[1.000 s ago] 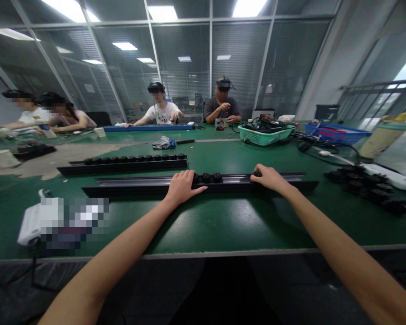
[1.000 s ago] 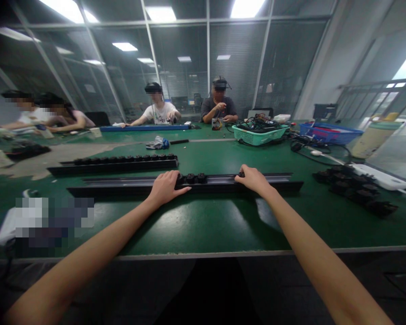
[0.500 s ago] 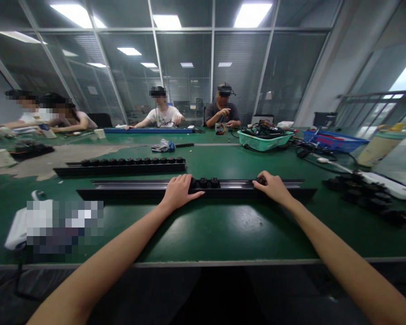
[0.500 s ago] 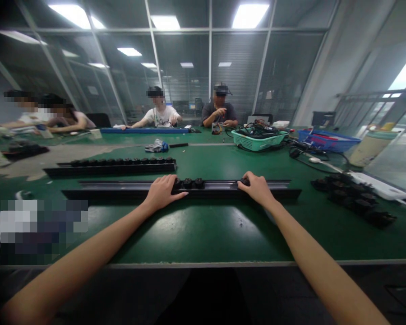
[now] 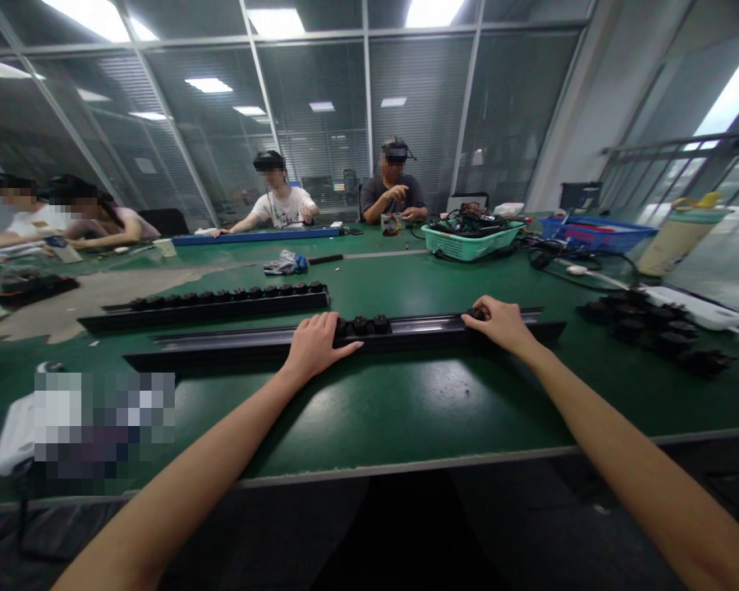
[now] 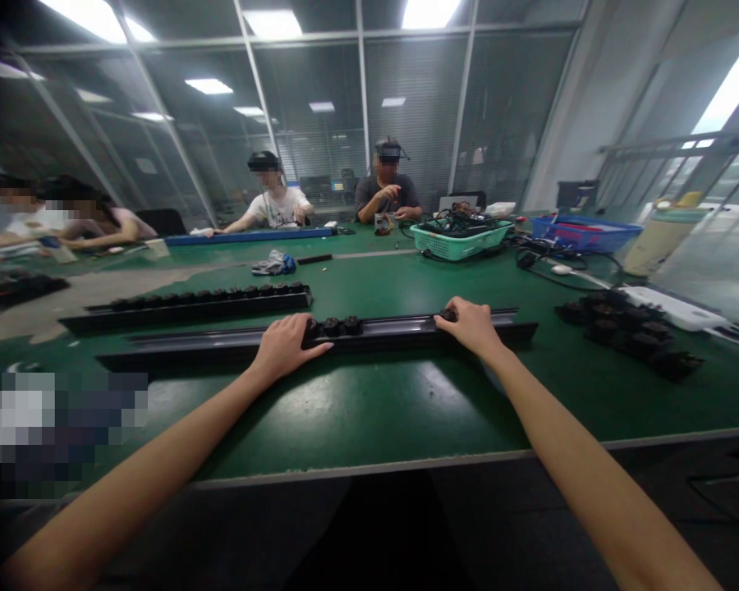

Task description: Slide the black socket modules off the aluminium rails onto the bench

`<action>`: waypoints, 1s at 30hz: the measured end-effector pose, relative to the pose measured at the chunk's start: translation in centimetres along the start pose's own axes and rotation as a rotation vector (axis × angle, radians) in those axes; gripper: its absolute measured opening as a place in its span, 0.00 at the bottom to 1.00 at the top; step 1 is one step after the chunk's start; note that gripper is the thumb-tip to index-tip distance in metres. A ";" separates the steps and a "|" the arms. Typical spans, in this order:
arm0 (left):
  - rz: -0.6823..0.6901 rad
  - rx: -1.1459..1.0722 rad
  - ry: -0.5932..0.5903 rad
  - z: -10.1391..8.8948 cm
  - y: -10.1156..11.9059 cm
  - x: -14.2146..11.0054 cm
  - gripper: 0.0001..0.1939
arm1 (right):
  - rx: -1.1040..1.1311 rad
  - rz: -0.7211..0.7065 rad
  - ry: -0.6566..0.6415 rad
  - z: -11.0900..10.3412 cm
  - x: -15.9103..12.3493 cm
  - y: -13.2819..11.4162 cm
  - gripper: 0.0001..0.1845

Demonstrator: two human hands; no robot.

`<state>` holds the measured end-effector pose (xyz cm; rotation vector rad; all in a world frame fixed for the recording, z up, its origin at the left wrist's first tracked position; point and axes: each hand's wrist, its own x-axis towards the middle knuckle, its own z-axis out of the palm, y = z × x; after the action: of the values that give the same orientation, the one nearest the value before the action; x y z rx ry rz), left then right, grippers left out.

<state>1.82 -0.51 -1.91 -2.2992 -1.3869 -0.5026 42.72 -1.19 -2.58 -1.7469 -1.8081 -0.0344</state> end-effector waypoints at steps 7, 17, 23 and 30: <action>0.000 -0.016 0.004 0.0 0.0 0.0 0.36 | -0.022 0.089 -0.026 -1.0 0.3 1.7 0.17; -0.006 -0.008 0.003 0.0 0.0 0.0 0.36 | -0.040 0.188 -0.044 -1.7 0.7 3.7 0.18; -0.004 -0.018 -0.002 -0.1 0.1 0.1 0.37 | -0.113 0.409 -0.060 -2.6 1.3 5.5 0.19; -0.008 -0.020 -0.006 -0.1 0.1 0.0 0.36 | -0.185 0.503 -0.048 -3.5 1.2 6.7 0.19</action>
<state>1.89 -0.56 -1.80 -2.3129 -1.4006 -0.5148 50.31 -0.77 -1.82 -2.3062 -1.3832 0.0473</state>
